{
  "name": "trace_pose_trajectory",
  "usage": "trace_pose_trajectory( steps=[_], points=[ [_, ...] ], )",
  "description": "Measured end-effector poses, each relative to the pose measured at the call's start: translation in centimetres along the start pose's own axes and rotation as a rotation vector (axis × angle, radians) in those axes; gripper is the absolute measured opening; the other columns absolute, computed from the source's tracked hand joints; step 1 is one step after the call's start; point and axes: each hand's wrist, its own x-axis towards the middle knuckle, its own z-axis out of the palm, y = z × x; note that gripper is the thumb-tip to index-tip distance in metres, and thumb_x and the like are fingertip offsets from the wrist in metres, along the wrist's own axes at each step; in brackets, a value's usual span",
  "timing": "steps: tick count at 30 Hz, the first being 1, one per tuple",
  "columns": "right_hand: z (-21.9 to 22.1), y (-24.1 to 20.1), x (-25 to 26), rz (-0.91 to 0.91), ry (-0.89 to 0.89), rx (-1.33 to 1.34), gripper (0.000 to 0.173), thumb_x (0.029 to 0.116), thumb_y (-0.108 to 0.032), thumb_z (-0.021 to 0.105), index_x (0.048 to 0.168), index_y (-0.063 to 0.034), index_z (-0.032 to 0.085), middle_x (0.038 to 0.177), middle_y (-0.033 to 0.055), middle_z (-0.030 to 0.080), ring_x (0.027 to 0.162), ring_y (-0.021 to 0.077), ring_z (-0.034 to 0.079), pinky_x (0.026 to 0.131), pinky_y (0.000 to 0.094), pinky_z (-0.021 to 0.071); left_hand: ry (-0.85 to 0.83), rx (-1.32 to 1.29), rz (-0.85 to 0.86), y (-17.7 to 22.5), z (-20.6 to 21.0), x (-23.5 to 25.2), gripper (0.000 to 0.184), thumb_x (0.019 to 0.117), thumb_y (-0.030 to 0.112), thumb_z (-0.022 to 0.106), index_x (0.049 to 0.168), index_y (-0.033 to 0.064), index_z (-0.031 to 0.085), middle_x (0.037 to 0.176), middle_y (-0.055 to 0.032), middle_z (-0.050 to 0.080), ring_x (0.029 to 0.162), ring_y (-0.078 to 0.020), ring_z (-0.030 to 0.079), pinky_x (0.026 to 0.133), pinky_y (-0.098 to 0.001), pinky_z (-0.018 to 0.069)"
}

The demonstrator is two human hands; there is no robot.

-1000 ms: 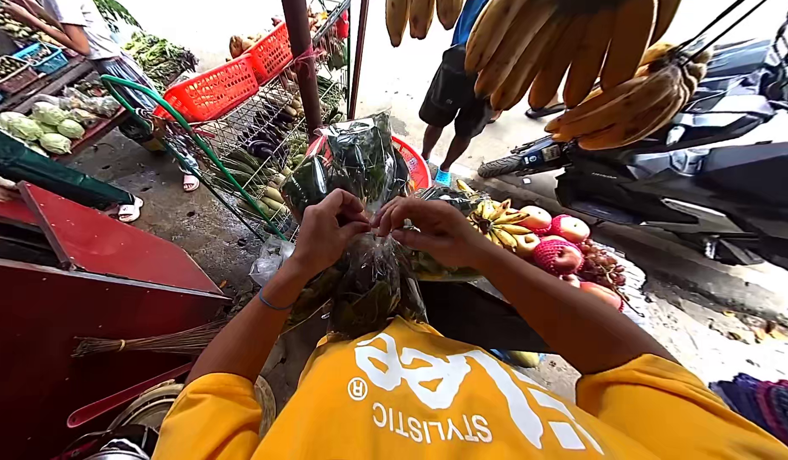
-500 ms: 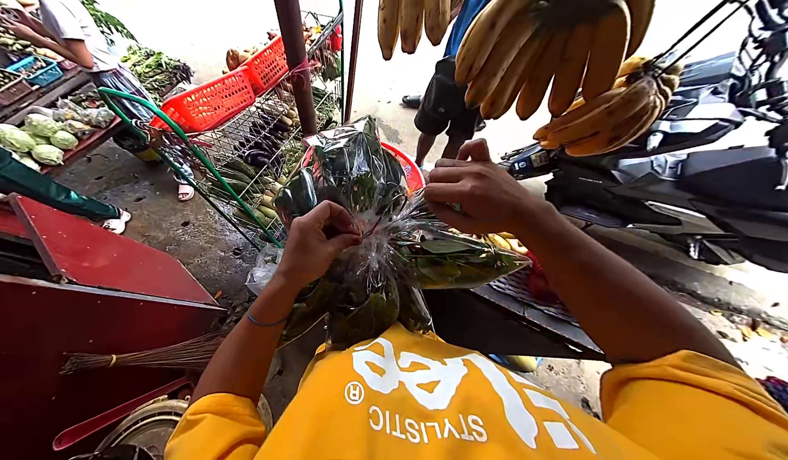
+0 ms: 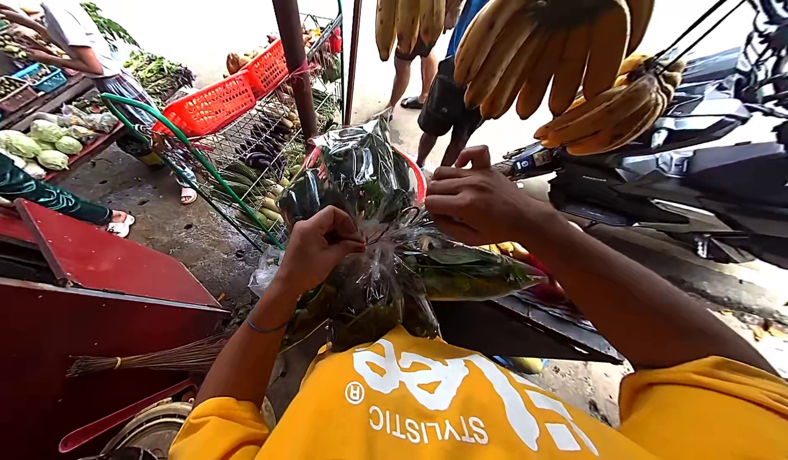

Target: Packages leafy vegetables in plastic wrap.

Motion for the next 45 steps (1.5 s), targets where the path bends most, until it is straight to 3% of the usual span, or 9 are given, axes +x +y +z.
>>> trace_pose_trajectory(
  steps=[9, 14, 17, 20, 24, 26, 28, 32, 45],
  points=[
    [1.3, -5.8, 1.6, -0.029, 0.006, 0.558, 0.021, 0.091, -0.012, 0.048, 0.08, -0.0079, 0.065, 0.069, 0.0021, 0.059, 0.07, 0.0125, 0.057, 0.092, 0.0409, 0.0388, 0.161, -0.073, -0.241, -1.3, 0.7, 2.3, 0.026, 0.0841, -0.007, 0.076, 0.101, 0.0022, 0.059, 0.083, -0.0036, 0.07, 0.068, -0.0088, 0.069, 0.066, -0.0268, 0.0603],
    [1.5, -5.6, 1.1, 0.237, -0.344, 0.693, 0.026, 0.092, 0.007, 0.048, 0.096, 0.0027, 0.073, 0.091, 0.0171, 0.07, 0.088, 0.0302, 0.068, 0.088, 0.0512, 0.0497, 0.202, -0.195, -0.399, -2.2, 1.6, 3.1, 0.03, 0.084, -0.01, 0.075, 0.105, 0.001, 0.056, 0.083, -0.0061, 0.069, 0.067, -0.012, 0.069, 0.065, -0.0283, 0.0606],
    [0.4, -4.2, 1.5, 0.417, -0.494, 0.611, 0.028, 0.0989, 0.007, 0.05, 0.105, -0.0007, 0.075, 0.099, 0.0163, 0.07, 0.086, 0.0266, 0.066, 0.079, 0.0434, 0.0547, 0.24, -0.175, -0.419, -2.8, 1.7, 3.5, 0.029, 0.0851, -0.008, 0.075, 0.106, 0.0004, 0.056, 0.083, -0.0067, 0.068, 0.066, -0.0116, 0.068, 0.064, -0.0282, 0.0603],
    [0.8, -6.4, 3.3, 0.274, -0.501, 0.648, 0.019, 0.1003, -0.004, 0.059, 0.105, -0.0007, 0.077, 0.1, 0.0168, 0.075, 0.098, 0.0321, 0.071, 0.093, 0.0531, 0.0503, 0.29, -0.182, -0.415, -3.3, 2.6, 4.4, 0.029, 0.0842, -0.008, 0.076, 0.105, -0.0003, 0.057, 0.082, -0.0067, 0.067, 0.064, -0.0121, 0.067, 0.063, -0.029, 0.0601],
    [5.7, -7.9, 2.7, 0.248, 0.262, 1.268, 0.021, 0.0987, -0.023, 0.066, 0.101, -0.0073, 0.08, 0.099, 0.0017, 0.078, 0.094, 0.007, 0.071, 0.097, 0.0316, 0.0527, 0.289, -0.221, -0.439, -4.1, 3.6, 5.0, 0.029, 0.0846, -0.005, 0.077, 0.105, 0.0003, 0.058, 0.079, -0.0046, 0.066, 0.061, -0.0097, 0.064, 0.06, -0.0269, 0.0581],
    [7.5, -7.8, 1.6, 0.417, 0.679, 1.616, 0.029, 0.0969, -0.038, 0.068, 0.111, -0.0162, 0.08, 0.116, 0.0029, 0.076, 0.113, 0.0148, 0.07, 0.103, 0.0347, 0.0544, 0.331, -0.292, -0.458, -4.0, 3.8, 4.7, 0.029, 0.0844, -0.006, 0.076, 0.106, -0.0002, 0.058, 0.078, -0.0038, 0.066, 0.062, -0.0093, 0.065, 0.06, -0.0269, 0.0584],
    [8.1, -7.7, 0.9, 0.633, 1.022, 1.845, 0.029, 0.0984, -0.03, 0.066, 0.119, -0.011, 0.075, 0.128, 0.0079, 0.071, 0.123, 0.0216, 0.065, 0.109, 0.0388, 0.0507, 0.369, -0.319, -0.449, -3.6, 4.0, 4.5, 0.03, 0.0846, -0.007, 0.076, 0.108, -0.0007, 0.057, 0.081, -0.0047, 0.066, 0.065, -0.0111, 0.066, 0.063, -0.029, 0.0604],
    [6.6, -7.6, 1.3, 1.149, 1.343, 1.833, 0.032, 0.1113, -0.017, 0.034, 0.116, -0.0039, 0.063, 0.115, 0.0103, 0.073, 0.111, 0.0223, 0.07, 0.1, 0.038, 0.0553, 0.41, -0.197, -0.332, -2.7, 4.6, 4.3, 0.03, 0.0857, -0.003, 0.077, 0.109, -0.0022, 0.058, 0.086, -0.0067, 0.069, 0.07, -0.0107, 0.068, 0.068, -0.0295, 0.0604],
    [2.3, -3.4, 1.8, 0.919, 0.598, 1.198, 0.019, 0.0894, -0.003, 0.07, 0.108, -0.0038, 0.073, 0.104, 0.0032, 0.076, 0.095, 0.0099, 0.072, 0.087, 0.0268, 0.0593, 0.141, 0.1, 0.13, -1.3, 3.2, 4.2, 0.023, 0.0846, -0.002, 0.078, 0.103, -0.0024, 0.064, 0.088, -0.0088, 0.073, 0.076, -0.0109, 0.072, 0.073, -0.0269, 0.0612]
  ],
)
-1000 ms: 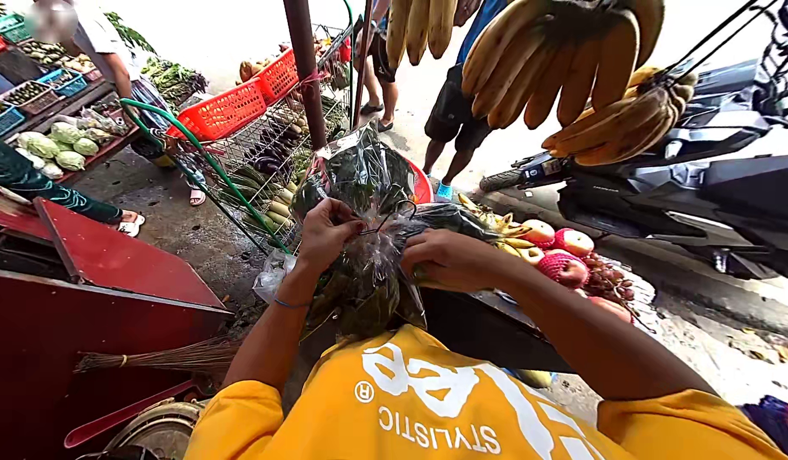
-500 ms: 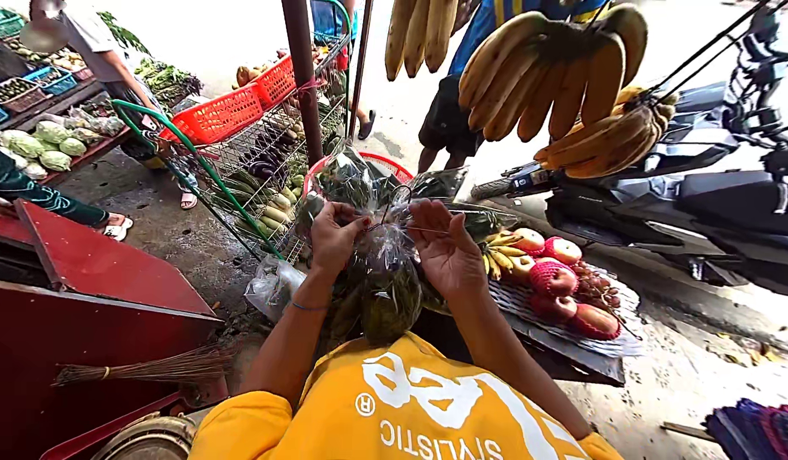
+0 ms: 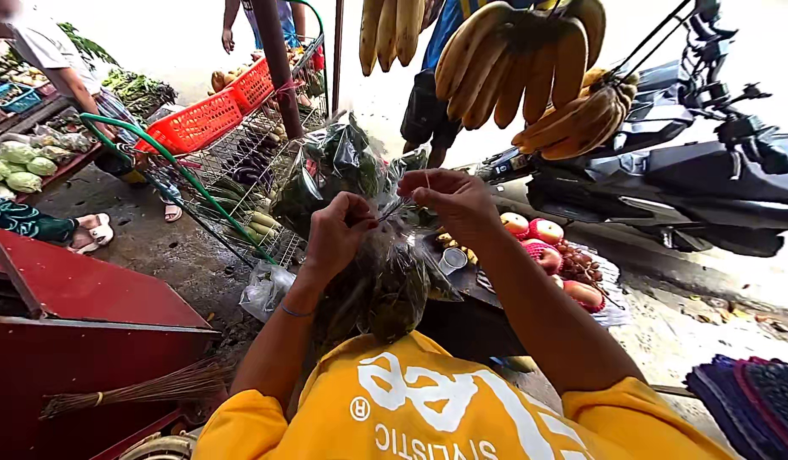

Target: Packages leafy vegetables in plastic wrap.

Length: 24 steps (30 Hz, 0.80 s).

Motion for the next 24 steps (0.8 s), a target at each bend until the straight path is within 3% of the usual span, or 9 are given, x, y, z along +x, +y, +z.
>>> trace_pose_trajectory(
  steps=[2, 4, 6, 10, 13, 17, 20, 22, 24],
  points=[
    [0.4, -0.8, 0.5, -0.111, -0.145, -0.34, 0.015, 0.0838, -0.01, 0.078, 0.098, -0.0039, 0.076, 0.095, 0.0007, 0.076, 0.09, 0.0047, 0.07, 0.083, 0.0253, 0.0585, -0.053, -0.004, 0.017, 0.0, 0.1, 0.2, 0.024, 0.0839, -0.003, 0.078, 0.103, -0.003, 0.064, 0.086, -0.0089, 0.072, 0.074, -0.011, 0.07, 0.071, -0.027, 0.0602],
    [1.0, -1.3, 1.0, -0.174, -0.278, -0.605, 0.014, 0.088, -0.022, 0.077, 0.088, -0.0081, 0.079, 0.084, -0.0004, 0.075, 0.079, 0.0044, 0.069, 0.075, 0.0303, 0.0571, -0.079, -0.004, 0.02, 0.1, 0.3, 0.3, 0.022, 0.0852, -0.002, 0.077, 0.103, -0.0042, 0.064, 0.083, -0.0093, 0.07, 0.071, -0.0112, 0.068, 0.068, -0.0271, 0.0588],
    [1.7, -1.5, 1.1, -0.153, -0.347, -0.742, 0.022, 0.0947, -0.028, 0.071, 0.086, -0.0085, 0.078, 0.079, 0.0013, 0.072, 0.073, 0.0093, 0.066, 0.072, 0.0393, 0.0525, -0.083, 0.008, -0.002, -0.1, 0.6, 0.3, 0.023, 0.0866, 0.001, 0.077, 0.104, -0.0037, 0.063, 0.081, -0.0086, 0.068, 0.067, -0.0111, 0.066, 0.065, -0.0273, 0.0582],
    [2.3, -1.9, 1.0, -0.105, -0.398, -0.966, 0.027, 0.0959, -0.036, 0.071, 0.098, -0.0108, 0.079, 0.088, 0.0074, 0.066, 0.08, 0.0236, 0.063, 0.073, 0.0495, 0.0512, -0.095, -0.024, -0.082, -0.3, 0.7, 0.2, 0.026, 0.0874, -0.002, 0.075, 0.108, -0.0033, 0.059, 0.084, -0.0099, 0.068, 0.068, -0.0135, 0.067, 0.066, -0.0307, 0.059],
    [2.8, -2.9, 0.9, 0.05, -0.464, -1.185, 0.037, 0.0987, -0.05, 0.063, 0.107, -0.0159, 0.076, 0.093, 0.0119, 0.067, 0.083, 0.0321, 0.065, 0.071, 0.0573, 0.0498, -0.095, -0.054, -0.063, -0.5, 0.8, 0.3, 0.034, 0.0844, -0.008, 0.074, 0.114, -0.002, 0.057, 0.083, -0.0083, 0.069, 0.067, -0.0113, 0.066, 0.063, -0.0274, 0.0569],
    [3.1, -3.1, 1.2, 0.19, -0.379, -1.151, 0.047, 0.0892, -0.053, 0.074, 0.081, -0.0075, 0.067, 0.071, 0.0085, 0.06, 0.071, 0.0297, 0.061, 0.062, 0.0556, 0.0452, -0.126, -0.111, 0.065, -1.0, 0.9, 0.2, 0.028, 0.0867, -0.009, 0.07, 0.113, -0.0011, 0.064, 0.087, -0.0069, 0.073, 0.069, -0.0075, 0.066, 0.065, -0.0238, 0.0562],
    [2.5, -3.1, 1.9, 0.278, -0.335, -1.006, 0.038, 0.0817, -0.04, 0.085, 0.078, -0.0071, 0.067, 0.067, 0.0077, 0.059, 0.067, 0.0273, 0.059, 0.061, 0.0548, 0.0458, -0.168, -0.125, 0.206, -1.5, 0.8, 0.1, 0.015, 0.0914, -0.003, 0.067, 0.106, -0.0019, 0.073, 0.093, -0.0083, 0.069, 0.076, -0.0072, 0.064, 0.073, -0.0227, 0.0565],
    [2.1, -3.1, 2.3, 0.273, -0.342, -0.915, 0.032, 0.0782, -0.03, 0.089, 0.076, -0.0068, 0.066, 0.064, 0.0049, 0.057, 0.062, 0.0209, 0.056, 0.059, 0.0479, 0.0449, -0.177, -0.118, 0.214, -1.4, 0.8, 0.1, 0.016, 0.0912, -0.002, 0.07, 0.106, -0.0004, 0.075, 0.093, -0.0074, 0.069, 0.078, -0.0062, 0.065, 0.074, -0.0207, 0.057],
    [1.8, -3.2, 2.5, 0.257, -0.357, -0.849, 0.035, 0.0767, -0.028, 0.09, 0.075, -0.006, 0.063, 0.062, 0.0018, 0.053, 0.058, 0.0149, 0.051, 0.057, 0.0398, 0.043, -0.164, -0.089, 0.167, -1.4, 0.7, 0.1, 0.012, 0.0891, -0.003, 0.072, 0.1, 0.0006, 0.076, 0.09, -0.0059, 0.069, 0.077, -0.0052, 0.065, 0.072, -0.0191, 0.0554]
  ],
)
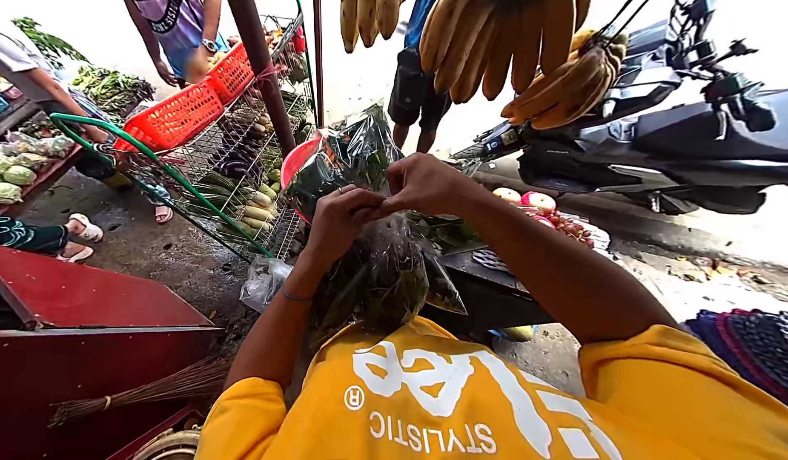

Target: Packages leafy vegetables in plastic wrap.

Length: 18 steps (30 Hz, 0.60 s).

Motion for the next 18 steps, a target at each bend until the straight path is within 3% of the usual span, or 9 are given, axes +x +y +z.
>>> trace_pose_trajectory(
  steps=[2, 5, 10, 13, 16, 18],
  points=[
    [-0.2, 0.1, 0.0, -0.01, 0.003, 0.061, 0.037, 0.0769, -0.026, 0.09, 0.073, -0.0051, 0.06, 0.061, 0.0004, 0.05, 0.056, 0.0114, 0.047, 0.056, 0.0344, 0.0405, 0.02, 0.017, -0.042, -0.3, 0.1, -0.1, 0.004, 0.0891, -0.003, 0.072, 0.092, -0.0005, 0.074, 0.088, -0.0059, 0.067, 0.075, -0.0047, 0.064, 0.07, -0.0188, 0.0552],
    [-0.1, 0.1, -0.1, -0.02, 0.032, 0.091, 0.041, 0.0761, -0.023, 0.09, 0.07, -0.0083, 0.053, 0.059, -0.0021, 0.044, 0.053, 0.0088, 0.041, 0.053, 0.0303, 0.0359, 0.047, -0.013, -0.087, -0.2, 0.3, -0.2, 0.005, 0.089, -0.003, 0.072, 0.093, -0.0012, 0.074, 0.088, -0.006, 0.067, 0.075, -0.0053, 0.064, 0.071, -0.0197, 0.056],
    [0.4, -1.1, -0.6, 0.073, 0.054, -0.242, 0.049, 0.0762, -0.052, 0.086, 0.079, -0.0098, 0.062, 0.066, 0.006, 0.056, 0.066, 0.0268, 0.057, 0.058, 0.0523, 0.0426, 0.025, -0.118, -0.023, -0.1, 0.9, -0.3, 0.023, 0.0902, -0.004, 0.069, 0.114, -0.0028, 0.071, 0.093, -0.0065, 0.071, 0.076, -0.0041, 0.065, 0.073, -0.0207, 0.0572],
    [0.6, -1.5, -0.5, 0.125, 0.018, -0.319, 0.05, 0.0768, -0.055, 0.084, 0.082, -0.0096, 0.063, 0.07, 0.0077, 0.058, 0.071, 0.0299, 0.059, 0.061, 0.055, 0.0428, 0.006, -0.081, 0.03, -0.3, 0.8, -0.3, 0.013, 0.0887, -0.003, 0.071, 0.101, -0.0027, 0.075, 0.089, -0.0054, 0.067, 0.079, -0.0025, 0.062, 0.074, -0.0163, 0.0534],
    [0.3, -0.7, -0.1, 0.091, -0.033, -0.228, 0.052, 0.0751, -0.054, 0.087, 0.082, -0.008, 0.063, 0.07, 0.0061, 0.056, 0.069, 0.0259, 0.056, 0.062, 0.0522, 0.0433, -0.003, -0.097, -0.027, -0.8, 0.7, -0.3, 0.006, 0.0857, -0.007, 0.072, 0.091, -0.0039, 0.073, 0.086, -0.0052, 0.064, 0.075, -0.0016, 0.06, 0.07, -0.0149, 0.0525],
    [0.0, 0.8, 0.2, -0.01, -0.043, -0.036, 0.043, 0.0752, -0.038, 0.091, 0.076, -0.0082, 0.06, 0.064, 0.001, 0.051, 0.059, 0.0156, 0.05, 0.056, 0.0398, 0.0417, 0.011, -0.135, -0.092, -1.0, 0.7, -0.5, 0.008, 0.0866, -0.01, 0.07, 0.092, -0.0042, 0.073, 0.087, -0.006, 0.065, 0.074, -0.0031, 0.062, 0.07, -0.0173, 0.0551]
  ],
)
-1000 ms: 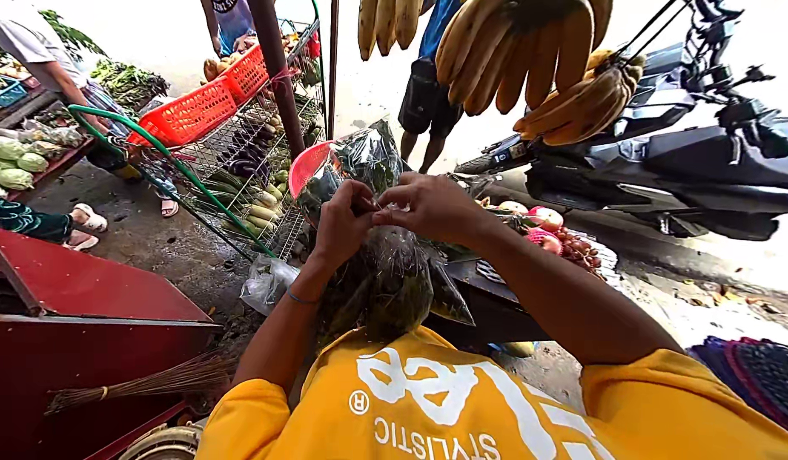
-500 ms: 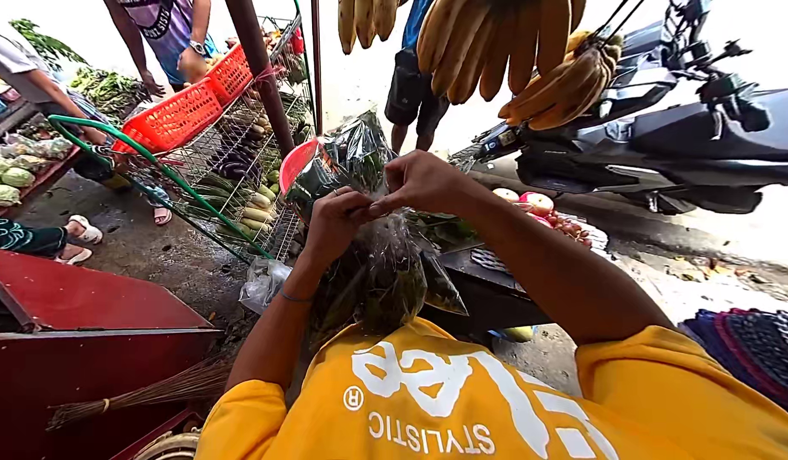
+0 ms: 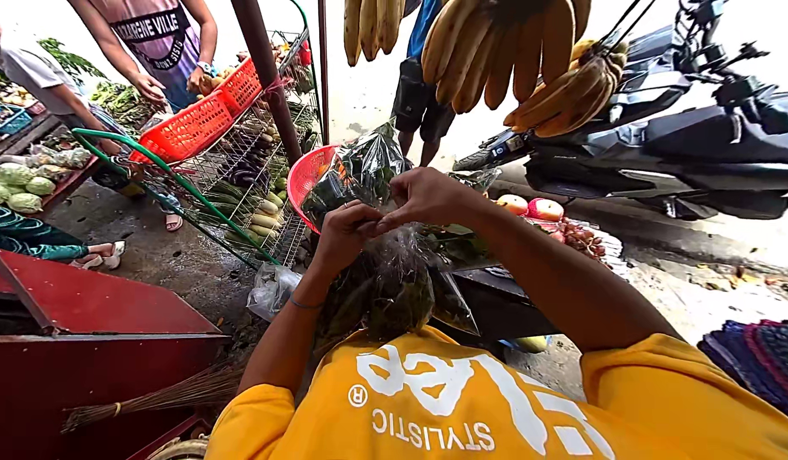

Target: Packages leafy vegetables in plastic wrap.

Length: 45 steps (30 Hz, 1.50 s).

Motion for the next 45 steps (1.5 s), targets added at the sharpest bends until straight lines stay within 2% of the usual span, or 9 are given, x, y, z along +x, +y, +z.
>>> trace_pose_trajectory(
  steps=[3, 6, 13, 21, 29, 34, 39, 42, 45],
  points=[
    [-1.0, 0.8, -0.8, -0.117, -0.008, 0.186, 0.023, 0.081, -0.013, 0.086, 0.081, -0.0058, 0.065, 0.069, 0.001, 0.06, 0.061, 0.0095, 0.056, 0.059, 0.0293, 0.047, 0.066, -0.133, -0.082, 0.2, 0.0, -0.2, 0.01, 0.0872, -0.012, 0.068, 0.091, -0.0032, 0.072, 0.088, -0.0046, 0.067, 0.075, -0.0057, 0.068, 0.072, -0.0234, 0.061],
    [-0.3, 0.9, -2.3, -0.249, 0.127, 0.016, 0.017, 0.086, -0.009, 0.082, 0.096, -0.0014, 0.07, 0.09, 0.0098, 0.065, 0.074, 0.0184, 0.064, 0.069, 0.0361, 0.0568, 0.123, -0.234, -0.112, 0.5, -0.2, -0.1, 0.013, 0.0857, -0.013, 0.068, 0.089, -0.0005, 0.072, 0.086, -0.0003, 0.069, 0.076, -0.0059, 0.069, 0.074, -0.0253, 0.0619],
    [1.0, 2.6, -2.8, -0.24, 0.238, 0.229, 0.035, 0.0891, -0.017, 0.079, 0.067, -0.0082, 0.053, 0.056, -0.0053, 0.045, 0.049, 0.0001, 0.04, 0.049, 0.018, 0.0334, 0.029, -0.184, -0.057, 2.1, -1.1, 0.9, 0.011, 0.086, -0.01, 0.069, 0.088, 0.0011, 0.072, 0.086, 0.0024, 0.071, 0.077, -0.0042, 0.07, 0.075, -0.0244, 0.0619],
    [1.3, 2.6, -4.7, -0.152, 0.26, 0.758, 0.038, 0.0867, -0.004, 0.073, 0.061, -0.0169, 0.047, 0.053, -0.0086, 0.047, 0.049, -0.0006, 0.044, 0.05, 0.0157, 0.0386, -0.086, -0.339, -0.032, 2.5, -2.2, 2.0, 0.02, 0.0908, -0.007, 0.067, 0.091, 0.0117, 0.073, 0.098, 0.0034, 0.076, 0.085, -0.0094, 0.074, 0.079, -0.0302, 0.0639],
    [1.4, 2.8, -5.7, -0.137, 0.318, 0.87, 0.036, 0.0875, -0.002, 0.07, 0.062, -0.0171, 0.049, 0.056, -0.0082, 0.049, 0.051, 0.0005, 0.047, 0.052, 0.0156, 0.0416, -0.184, 0.446, 0.261, 5.4, -2.9, 1.2, 0.014, 0.0967, 0.003, 0.063, 0.088, -0.0005, 0.073, 0.104, -0.0107, 0.075, 0.1, -0.0084, 0.071, 0.09, -0.0191, 0.0552],
    [1.4, 3.2, -5.6, -0.147, 0.316, 0.878, 0.036, 0.0866, -0.006, 0.072, 0.062, -0.0177, 0.049, 0.053, -0.0079, 0.047, 0.047, 0.0001, 0.043, 0.047, 0.0155, 0.0371, -0.346, 0.63, 0.3, 7.4, -3.5, 0.8, 0.015, 0.0987, 0.004, 0.06, 0.094, 0.002, 0.074, 0.108, -0.0128, 0.072, 0.11, -0.0194, 0.068, 0.097, -0.0274, 0.0537],
    [0.4, 3.9, -5.2, -0.144, 0.357, 1.008, 0.03, 0.0872, -0.004, 0.069, 0.067, -0.0172, 0.051, 0.058, -0.0071, 0.054, 0.05, 0.0023, 0.051, 0.052, 0.0189, 0.0471, -0.566, 0.328, 0.385, 9.1, -5.3, 0.7, 0.026, 0.0973, 0.024, 0.052, 0.08, 0.0061, 0.058, 0.1, -0.0107, 0.067, 0.119, -0.0222, 0.059, 0.113, -0.0377, 0.0413],
    [-0.1, 4.1, -5.1, -0.149, 0.386, 1.054, 0.032, 0.0889, -0.002, 0.067, 0.067, -0.0166, 0.049, 0.056, -0.0058, 0.055, 0.048, 0.0029, 0.052, 0.05, 0.0194, 0.0483, -0.542, -0.065, 0.336, 9.7, -5.1, 0.4, 0.048, 0.1043, 0.046, 0.047, 0.07, 0.0124, 0.045, 0.07, -0.0026, 0.051, 0.085, -0.0149, 0.059, 0.111, -0.0424, 0.0382],
    [0.0, 4.1, -5.2, -0.171, 0.389, 1.016, 0.033, 0.0901, -0.002, 0.068, 0.067, -0.017, 0.049, 0.056, -0.0066, 0.053, 0.048, 0.0017, 0.049, 0.049, 0.0176, 0.0455, -0.274, -0.668, 0.103, 9.3, -4.3, -0.1, 0.035, 0.1031, 0.041, 0.055, 0.079, 0.0178, 0.062, 0.064, 0.0119, 0.053, 0.069, -0.0017, 0.058, 0.095, -0.0298, 0.0501]
  ],
)
